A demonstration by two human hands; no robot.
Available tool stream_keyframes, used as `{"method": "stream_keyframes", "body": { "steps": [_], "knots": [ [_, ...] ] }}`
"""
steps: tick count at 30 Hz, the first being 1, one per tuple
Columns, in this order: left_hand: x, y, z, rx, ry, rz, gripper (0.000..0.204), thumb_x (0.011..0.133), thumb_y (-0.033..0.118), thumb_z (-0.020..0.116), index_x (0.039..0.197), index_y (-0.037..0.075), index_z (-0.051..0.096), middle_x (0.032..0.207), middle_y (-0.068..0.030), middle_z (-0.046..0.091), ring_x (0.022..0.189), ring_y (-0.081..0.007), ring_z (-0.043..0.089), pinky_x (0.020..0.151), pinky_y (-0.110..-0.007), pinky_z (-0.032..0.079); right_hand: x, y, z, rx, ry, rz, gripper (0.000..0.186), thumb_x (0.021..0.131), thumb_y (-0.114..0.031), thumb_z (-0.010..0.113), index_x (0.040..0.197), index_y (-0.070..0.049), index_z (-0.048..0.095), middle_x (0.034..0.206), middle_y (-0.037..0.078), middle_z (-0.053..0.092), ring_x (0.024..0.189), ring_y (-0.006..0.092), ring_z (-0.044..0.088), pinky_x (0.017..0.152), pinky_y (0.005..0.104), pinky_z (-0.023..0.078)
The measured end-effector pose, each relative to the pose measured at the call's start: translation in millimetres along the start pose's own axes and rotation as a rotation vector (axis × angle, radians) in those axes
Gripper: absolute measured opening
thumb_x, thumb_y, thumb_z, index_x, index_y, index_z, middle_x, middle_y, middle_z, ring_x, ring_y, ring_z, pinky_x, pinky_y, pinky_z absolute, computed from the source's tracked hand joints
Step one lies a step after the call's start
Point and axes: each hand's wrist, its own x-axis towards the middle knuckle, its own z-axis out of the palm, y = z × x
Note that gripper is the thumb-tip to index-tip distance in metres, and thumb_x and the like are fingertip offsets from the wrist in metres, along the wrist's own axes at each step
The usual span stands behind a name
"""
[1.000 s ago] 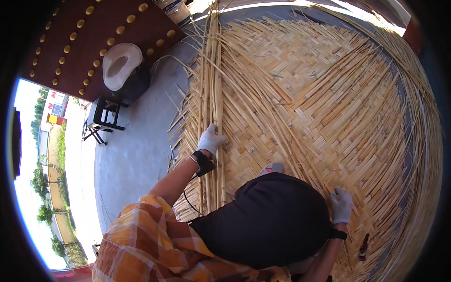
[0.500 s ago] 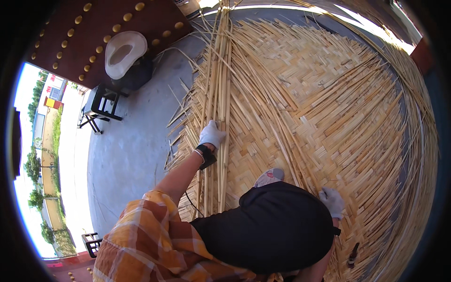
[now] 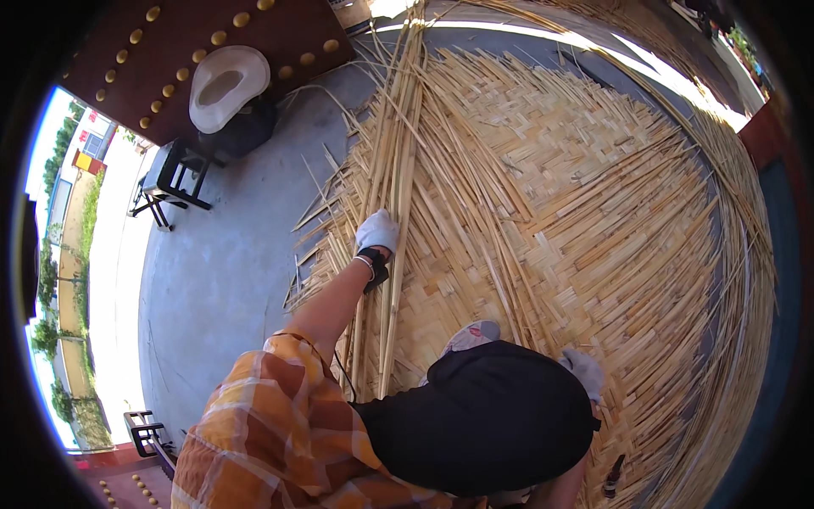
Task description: The recorder is weaving a large mat from long strips of bamboo or similar plant material.
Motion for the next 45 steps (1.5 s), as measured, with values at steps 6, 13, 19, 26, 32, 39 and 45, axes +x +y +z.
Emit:
{"method": "stream_keyframes", "body": {
  "steps": [6,13,19,26,32,39,45],
  "knots": [
    [23,-17,8,-0.089,-0.021,-0.022,0.023,0.080,0.020,0.050,0.088,0.004,0.064,0.092,-0.0205,0.063,0.088,-0.0361,0.061,0.075,-0.042,0.049,-10,-15,-1,0.114,0.086,0.066,0.025,0.076,-0.018,0.063,0.098,-0.008,0.065,0.090,0.013,0.064,0.087,0.0294,0.061,0.078,0.0361,0.047],
    [51,-68,21,-0.201,0.035,0.264,0.018,0.080,0.016,0.053,0.090,0.006,0.063,0.089,-0.0138,0.063,0.083,-0.0283,0.062,0.072,-0.035,0.050,-10,-25,-14,0.118,-0.013,0.118,0.026,0.077,-0.019,0.062,0.100,-0.007,0.064,0.090,0.016,0.064,0.088,0.0319,0.060,0.078,0.0362,0.046],
    [27,-69,-10,-0.761,-0.317,-0.088,0.021,0.087,0.021,0.046,0.091,0.006,0.061,0.088,-0.0154,0.062,0.080,-0.0285,0.061,0.070,-0.034,0.050,-1,-43,-24,0.047,-0.176,0.064,0.029,0.076,-0.029,0.061,0.098,-0.010,0.063,0.089,0.016,0.063,0.089,0.0317,0.060,0.076,0.0362,0.046],
    [-5,-71,-20,0.080,0.082,0.274,0.023,0.084,0.025,0.050,0.098,0.009,0.059,0.087,-0.0142,0.060,0.083,-0.0288,0.061,0.070,-0.037,0.049,-6,-60,-29,0.114,-0.157,0.119,0.028,0.078,-0.029,0.059,0.097,-0.010,0.063,0.090,0.016,0.063,0.090,0.0295,0.060,0.078,0.0356,0.046],
    [-12,-64,-13,-0.289,0.266,0.171,0.028,0.087,0.027,0.047,0.088,0.003,0.062,0.082,-0.0164,0.063,0.077,-0.0309,0.060,0.067,-0.036,0.047,-2,-61,-30,0.089,-0.170,0.089,0.028,0.079,-0.029,0.059,0.097,-0.009,0.063,0.090,0.015,0.063,0.089,0.0288,0.060,0.077,0.0353,0.046],
    [-31,-54,-16,-0.923,0.039,0.034,0.045,0.086,0.042,0.048,0.085,-0.001,0.064,0.068,-0.0082,0.060,0.063,-0.0155,0.055,0.063,-0.029,0.043,-1,-59,-29,0.087,-0.170,0.073,0.028,0.079,-0.029,0.059,0.097,-0.008,0.063,0.090,0.015,0.063,0.089,0.0281,0.060,0.077,0.0349,0.046],
    [-27,-56,-20,-1.141,-0.157,-0.109,0.039,0.084,0.036,0.057,0.089,-0.002,0.063,0.076,-0.0060,0.061,0.066,-0.0120,0.056,0.063,-0.026,0.044,3,-59,-31,0.080,-0.168,0.055,0.028,0.079,-0.028,0.058,0.097,-0.008,0.063,0.091,0.015,0.063,0.088,0.0274,0.061,0.077,0.0346,0.047]
  ]
}}
